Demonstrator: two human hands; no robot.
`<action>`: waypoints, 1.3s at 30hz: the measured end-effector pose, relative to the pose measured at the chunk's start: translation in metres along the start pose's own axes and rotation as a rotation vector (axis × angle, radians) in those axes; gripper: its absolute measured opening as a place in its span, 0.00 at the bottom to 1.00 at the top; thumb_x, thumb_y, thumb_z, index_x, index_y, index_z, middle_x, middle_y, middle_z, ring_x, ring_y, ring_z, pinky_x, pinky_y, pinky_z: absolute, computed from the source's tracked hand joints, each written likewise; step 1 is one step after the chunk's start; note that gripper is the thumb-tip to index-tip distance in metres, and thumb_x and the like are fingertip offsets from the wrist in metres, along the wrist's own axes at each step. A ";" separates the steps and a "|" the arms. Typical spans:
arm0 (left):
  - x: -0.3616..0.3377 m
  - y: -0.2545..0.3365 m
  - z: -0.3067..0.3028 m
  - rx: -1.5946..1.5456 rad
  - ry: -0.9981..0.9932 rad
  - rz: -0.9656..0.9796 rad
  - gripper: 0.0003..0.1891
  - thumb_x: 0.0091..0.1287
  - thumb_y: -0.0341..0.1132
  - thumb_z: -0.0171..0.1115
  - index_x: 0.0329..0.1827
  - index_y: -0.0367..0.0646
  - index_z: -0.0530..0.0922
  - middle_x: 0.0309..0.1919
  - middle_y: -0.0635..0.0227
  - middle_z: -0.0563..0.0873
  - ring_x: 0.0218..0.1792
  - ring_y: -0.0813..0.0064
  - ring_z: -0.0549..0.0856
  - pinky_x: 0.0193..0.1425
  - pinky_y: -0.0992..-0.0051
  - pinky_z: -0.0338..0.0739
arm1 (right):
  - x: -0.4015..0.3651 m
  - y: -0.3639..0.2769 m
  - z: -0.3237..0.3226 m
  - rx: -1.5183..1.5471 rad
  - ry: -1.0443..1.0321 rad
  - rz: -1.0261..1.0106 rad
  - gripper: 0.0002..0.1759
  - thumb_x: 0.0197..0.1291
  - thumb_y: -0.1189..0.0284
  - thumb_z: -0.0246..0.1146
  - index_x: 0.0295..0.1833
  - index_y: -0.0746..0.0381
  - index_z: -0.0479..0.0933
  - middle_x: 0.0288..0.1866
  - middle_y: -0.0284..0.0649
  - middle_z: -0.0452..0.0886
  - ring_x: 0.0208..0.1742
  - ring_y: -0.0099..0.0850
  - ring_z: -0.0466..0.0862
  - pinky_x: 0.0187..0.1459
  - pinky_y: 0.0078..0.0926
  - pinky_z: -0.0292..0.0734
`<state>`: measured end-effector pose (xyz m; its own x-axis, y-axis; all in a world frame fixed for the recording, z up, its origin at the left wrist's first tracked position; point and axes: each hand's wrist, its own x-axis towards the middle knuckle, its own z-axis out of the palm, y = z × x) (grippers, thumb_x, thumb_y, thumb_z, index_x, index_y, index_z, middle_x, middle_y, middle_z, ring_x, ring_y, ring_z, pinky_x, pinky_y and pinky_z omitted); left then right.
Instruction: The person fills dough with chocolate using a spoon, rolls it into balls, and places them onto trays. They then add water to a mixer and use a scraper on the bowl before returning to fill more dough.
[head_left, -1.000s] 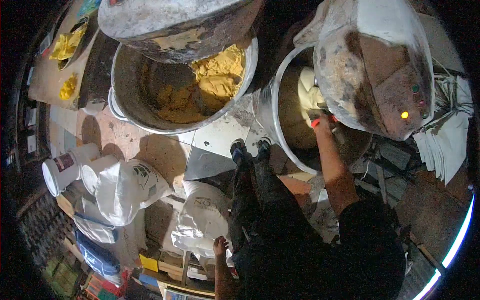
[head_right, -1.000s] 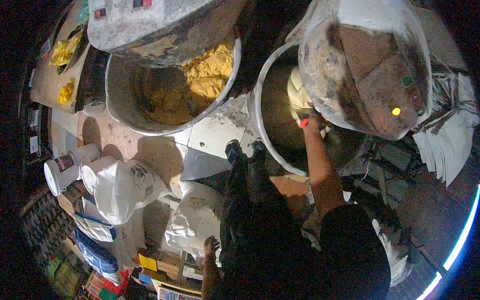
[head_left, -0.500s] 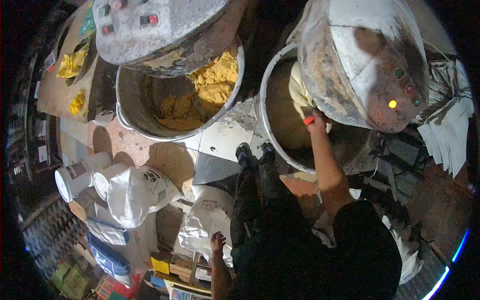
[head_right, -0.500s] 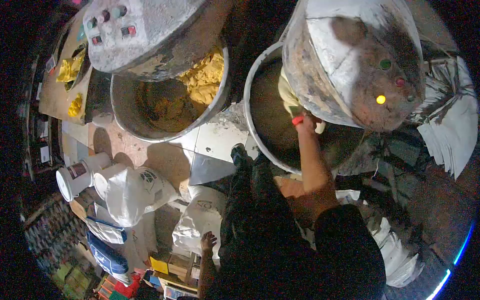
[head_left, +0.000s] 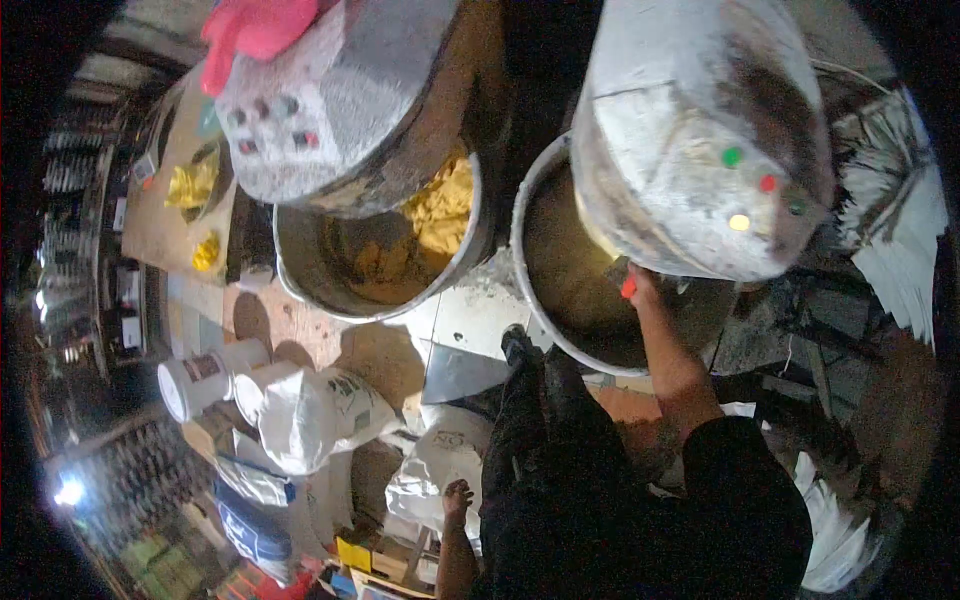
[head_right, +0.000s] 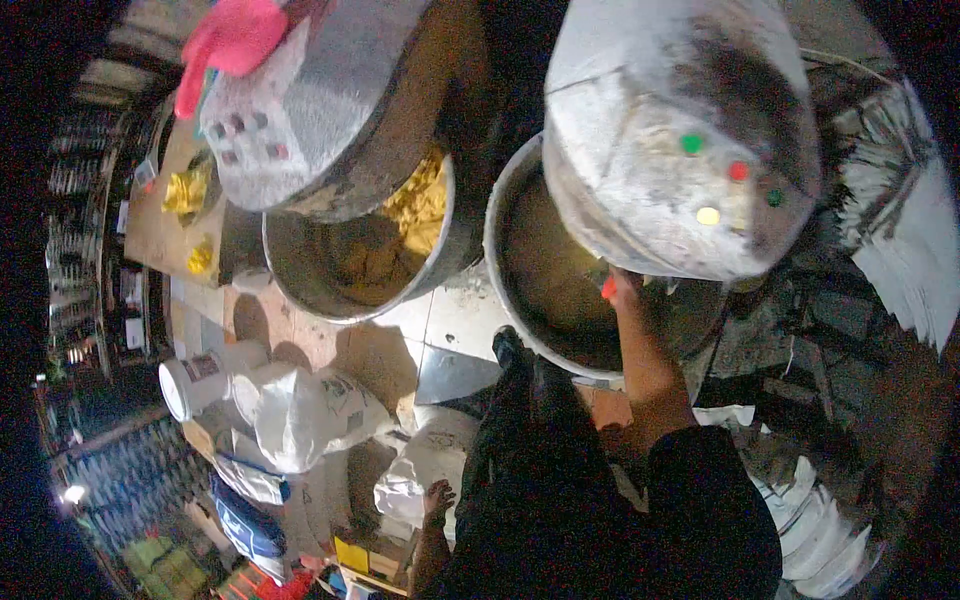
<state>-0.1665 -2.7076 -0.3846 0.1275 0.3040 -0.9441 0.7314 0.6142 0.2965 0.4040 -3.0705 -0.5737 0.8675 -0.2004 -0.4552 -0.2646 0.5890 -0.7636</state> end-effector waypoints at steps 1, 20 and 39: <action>0.003 0.012 0.008 -0.024 -0.052 0.012 0.20 0.66 0.47 0.63 0.54 0.45 0.75 0.37 0.67 0.81 0.34 0.71 0.83 0.34 0.72 0.76 | -0.004 -0.005 -0.017 0.059 0.029 0.086 0.16 0.59 0.73 0.66 0.53 0.56 0.74 0.50 0.37 0.78 0.49 0.37 0.79 0.51 0.43 0.79; 0.069 0.205 0.168 0.097 -0.242 0.461 0.16 0.67 0.44 0.61 0.51 0.45 0.76 0.31 0.72 0.80 0.28 0.73 0.81 0.25 0.74 0.72 | -0.236 -0.413 0.283 -1.363 -0.442 -1.552 0.26 0.46 0.83 0.61 0.54 0.56 0.82 0.56 0.40 0.79 0.59 0.43 0.77 0.60 0.42 0.73; 0.129 0.107 -0.059 0.264 -0.083 0.571 0.26 0.60 0.46 0.65 0.60 0.48 0.73 0.31 0.62 0.80 0.28 0.60 0.81 0.29 0.57 0.77 | -0.217 -0.368 0.543 -1.219 -0.704 -0.917 0.16 0.62 0.72 0.60 0.52 0.69 0.79 0.43 0.44 0.85 0.41 0.37 0.85 0.46 0.30 0.80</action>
<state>-0.1112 -2.5600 -0.4666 0.5899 0.4667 -0.6589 0.6719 0.1688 0.7211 0.5414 -2.8182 0.0548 0.8267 0.4539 0.3325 0.5436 -0.4918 -0.6801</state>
